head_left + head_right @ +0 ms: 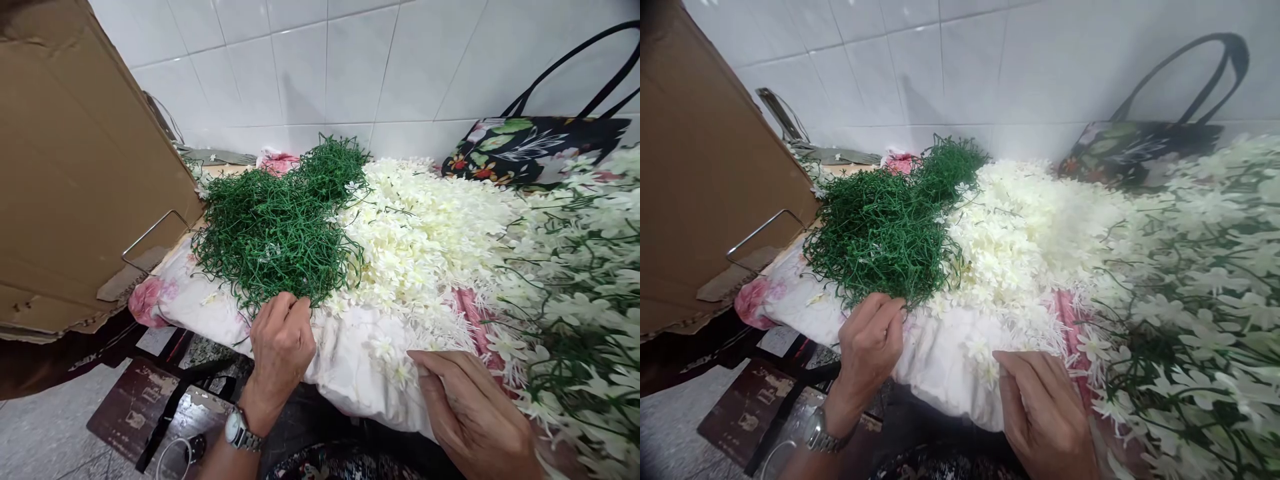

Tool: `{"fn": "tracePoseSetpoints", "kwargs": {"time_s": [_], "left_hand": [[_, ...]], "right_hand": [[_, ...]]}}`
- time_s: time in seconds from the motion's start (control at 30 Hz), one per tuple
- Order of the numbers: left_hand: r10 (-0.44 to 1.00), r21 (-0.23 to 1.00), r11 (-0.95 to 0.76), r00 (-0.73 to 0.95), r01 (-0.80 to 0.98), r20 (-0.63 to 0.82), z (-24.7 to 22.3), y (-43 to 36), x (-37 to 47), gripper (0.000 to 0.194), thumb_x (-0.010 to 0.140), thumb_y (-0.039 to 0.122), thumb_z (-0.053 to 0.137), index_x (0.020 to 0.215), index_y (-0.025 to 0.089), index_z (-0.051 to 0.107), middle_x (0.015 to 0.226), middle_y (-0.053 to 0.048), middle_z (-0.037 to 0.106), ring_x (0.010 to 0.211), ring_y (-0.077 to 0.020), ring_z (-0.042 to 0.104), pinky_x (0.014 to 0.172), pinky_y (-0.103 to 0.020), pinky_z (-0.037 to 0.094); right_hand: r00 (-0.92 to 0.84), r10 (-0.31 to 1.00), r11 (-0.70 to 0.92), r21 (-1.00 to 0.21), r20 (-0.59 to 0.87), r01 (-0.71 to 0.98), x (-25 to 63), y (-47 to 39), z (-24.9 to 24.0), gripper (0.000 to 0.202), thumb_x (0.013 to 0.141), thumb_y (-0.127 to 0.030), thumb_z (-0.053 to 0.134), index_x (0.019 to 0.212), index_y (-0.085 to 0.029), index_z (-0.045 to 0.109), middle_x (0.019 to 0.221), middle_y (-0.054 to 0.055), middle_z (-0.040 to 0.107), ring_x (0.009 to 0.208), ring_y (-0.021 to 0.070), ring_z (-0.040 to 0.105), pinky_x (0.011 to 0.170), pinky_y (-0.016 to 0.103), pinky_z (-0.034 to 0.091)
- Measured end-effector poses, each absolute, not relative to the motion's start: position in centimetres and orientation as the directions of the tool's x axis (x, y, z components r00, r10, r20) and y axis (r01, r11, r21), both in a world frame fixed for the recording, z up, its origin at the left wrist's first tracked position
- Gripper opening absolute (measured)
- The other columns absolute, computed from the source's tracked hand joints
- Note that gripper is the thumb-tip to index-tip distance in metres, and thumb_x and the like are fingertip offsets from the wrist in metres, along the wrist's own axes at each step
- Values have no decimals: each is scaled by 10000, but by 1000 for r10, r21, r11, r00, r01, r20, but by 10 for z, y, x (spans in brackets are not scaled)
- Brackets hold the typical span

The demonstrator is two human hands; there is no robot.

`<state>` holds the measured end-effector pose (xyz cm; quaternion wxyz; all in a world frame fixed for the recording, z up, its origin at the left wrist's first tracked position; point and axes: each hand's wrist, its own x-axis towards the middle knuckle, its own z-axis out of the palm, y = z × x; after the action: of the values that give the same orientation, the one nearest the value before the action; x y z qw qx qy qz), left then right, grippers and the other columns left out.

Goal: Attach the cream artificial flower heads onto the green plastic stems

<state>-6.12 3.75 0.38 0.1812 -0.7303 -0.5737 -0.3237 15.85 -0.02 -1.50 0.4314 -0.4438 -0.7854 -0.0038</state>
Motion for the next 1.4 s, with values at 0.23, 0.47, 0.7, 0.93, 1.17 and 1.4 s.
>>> {"fn": "tracePoseSetpoints", "kwargs": {"time_s": [0.23, 0.47, 0.7, 0.93, 1.17, 1.4], "left_hand": [[722, 316, -425, 107, 848, 684, -4, 13, -57, 189, 805, 10, 494, 871, 132, 622, 711, -52, 626, 650, -155, 608, 624, -257, 496], [706, 314, -540, 217, 781, 674, -3, -6, -34, 224, 778, -12, 467, 861, 151, 596, 639, -35, 613, 575, -157, 581, 552, -264, 475], [618, 182, -633, 349, 753, 704, -8, -13, -17, 237, 734, -25, 419, 725, 152, 575, 565, -49, 580, 518, -177, 526, 497, -292, 427], [831, 658, -529, 172, 536, 529, 11, -15, -22, 150, 816, 102, 493, 906, 149, 603, 699, -39, 624, 618, -145, 578, 560, -230, 471], [995, 995, -87, -38, 42, 88, 9, -14, -25, 152, 798, 263, 601, 679, 168, 594, 602, 20, 538, 542, -98, 475, 490, -182, 407], [966, 957, -206, -115, 206, 233, 10, -17, -28, 138, 777, 178, 600, 643, 172, 565, 590, 27, 500, 555, -103, 459, 505, -196, 382]], "right_hand": [[-210, 698, 624, -438, 684, 647, 147, -2, -8, 183, 809, -13, 509, 920, -126, 600, 713, 44, 597, 673, 135, 553, 638, 263, 467], [-127, 854, 503, -743, 504, 441, 124, -5, 9, 196, 846, -122, 502, 997, -157, 623, 717, 19, 638, 627, 107, 608, 575, 188, 503], [-84, 984, 171, -969, 159, 176, 118, -3, 8, 156, 847, -278, 517, 781, -169, 606, 628, -15, 567, 556, 97, 524, 520, 190, 461], [-71, 973, 230, -947, 219, 226, 122, -6, 8, 144, 838, -241, 531, 730, -170, 594, 601, -31, 533, 527, 82, 480, 480, 177, 397], [-144, 925, 380, -859, 351, 343, 111, -7, 8, 149, 850, -187, 512, 731, -170, 601, 603, -22, 537, 532, 89, 517, 498, 191, 410], [-148, 870, 485, -766, 469, 422, 109, -12, 8, 88, 849, -145, 495, 825, -177, 573, 642, -8, 567, 540, 96, 535, 502, 197, 449]]}}
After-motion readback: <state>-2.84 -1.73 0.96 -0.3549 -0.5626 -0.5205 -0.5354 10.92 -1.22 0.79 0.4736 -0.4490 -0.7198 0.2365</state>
